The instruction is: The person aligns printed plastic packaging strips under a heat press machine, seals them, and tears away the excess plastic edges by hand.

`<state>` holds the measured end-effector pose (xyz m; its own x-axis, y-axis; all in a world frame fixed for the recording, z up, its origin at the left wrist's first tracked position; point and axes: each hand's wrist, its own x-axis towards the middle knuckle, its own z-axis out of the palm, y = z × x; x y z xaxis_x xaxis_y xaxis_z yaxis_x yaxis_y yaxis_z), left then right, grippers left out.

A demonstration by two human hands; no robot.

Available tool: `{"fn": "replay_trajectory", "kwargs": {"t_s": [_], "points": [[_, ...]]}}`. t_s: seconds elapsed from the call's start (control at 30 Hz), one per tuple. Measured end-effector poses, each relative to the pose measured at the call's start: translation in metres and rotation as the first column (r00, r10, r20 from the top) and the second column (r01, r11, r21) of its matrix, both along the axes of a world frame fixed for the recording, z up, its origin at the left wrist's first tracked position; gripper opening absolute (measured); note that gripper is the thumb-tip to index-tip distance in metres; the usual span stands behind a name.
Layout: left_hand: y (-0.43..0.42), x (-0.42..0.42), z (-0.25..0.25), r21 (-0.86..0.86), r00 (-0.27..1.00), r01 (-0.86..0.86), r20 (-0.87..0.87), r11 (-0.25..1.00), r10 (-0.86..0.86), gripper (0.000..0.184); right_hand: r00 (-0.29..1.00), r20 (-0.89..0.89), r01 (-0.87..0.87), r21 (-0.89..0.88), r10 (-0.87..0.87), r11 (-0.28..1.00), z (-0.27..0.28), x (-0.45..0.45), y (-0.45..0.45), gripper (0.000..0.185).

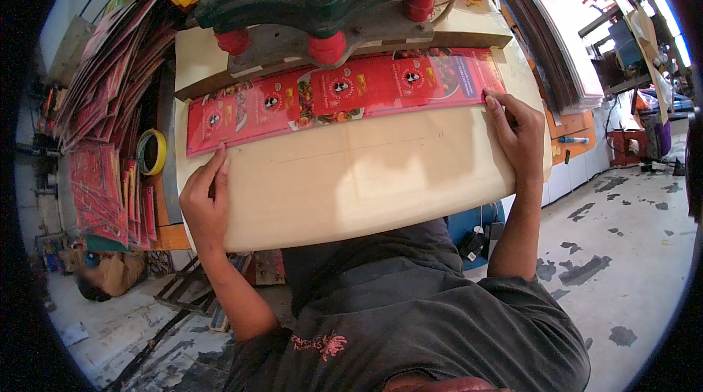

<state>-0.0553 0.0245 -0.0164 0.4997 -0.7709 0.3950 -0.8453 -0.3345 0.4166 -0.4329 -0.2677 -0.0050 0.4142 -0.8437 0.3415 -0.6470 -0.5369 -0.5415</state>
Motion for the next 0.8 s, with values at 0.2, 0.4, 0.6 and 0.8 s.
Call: {"fn": "replay_trajectory", "kwargs": {"t_s": [0.2, 0.4, 0.6, 0.8], "points": [[0.0027, -0.0012, 0.0007, -0.01, 1.0, 0.014, 0.023, 1.0, -0.014, 0.03, 1.0, 0.017, -0.008, -0.026, 0.009, 1.0, -0.0004, 0.0007, 0.0022, 0.019], [0.0057, -0.0006, -0.002, -0.038, 0.999, 0.016, 0.029, 0.999, -0.015, 0.029, 1.0, 0.012, -0.004, -0.028, 0.004, 1.0, -0.0004, 0.0012, 0.0024, 0.019], [0.0045, -0.0032, 0.0022, -0.022, 1.0, 0.007, -0.007, 1.0, -0.007, 0.03, 1.0, 0.019, -0.012, -0.026, 0.013, 1.0, -0.0023, 0.0005, 0.0007, 0.019], [0.0041, -0.0009, 0.0004, -0.035, 0.999, 0.041, 0.03, 0.999, -0.04, 0.032, 0.999, 0.028, -0.017, -0.023, 0.017, 1.0, -0.002, -0.0002, 0.0012, 0.02]]}}
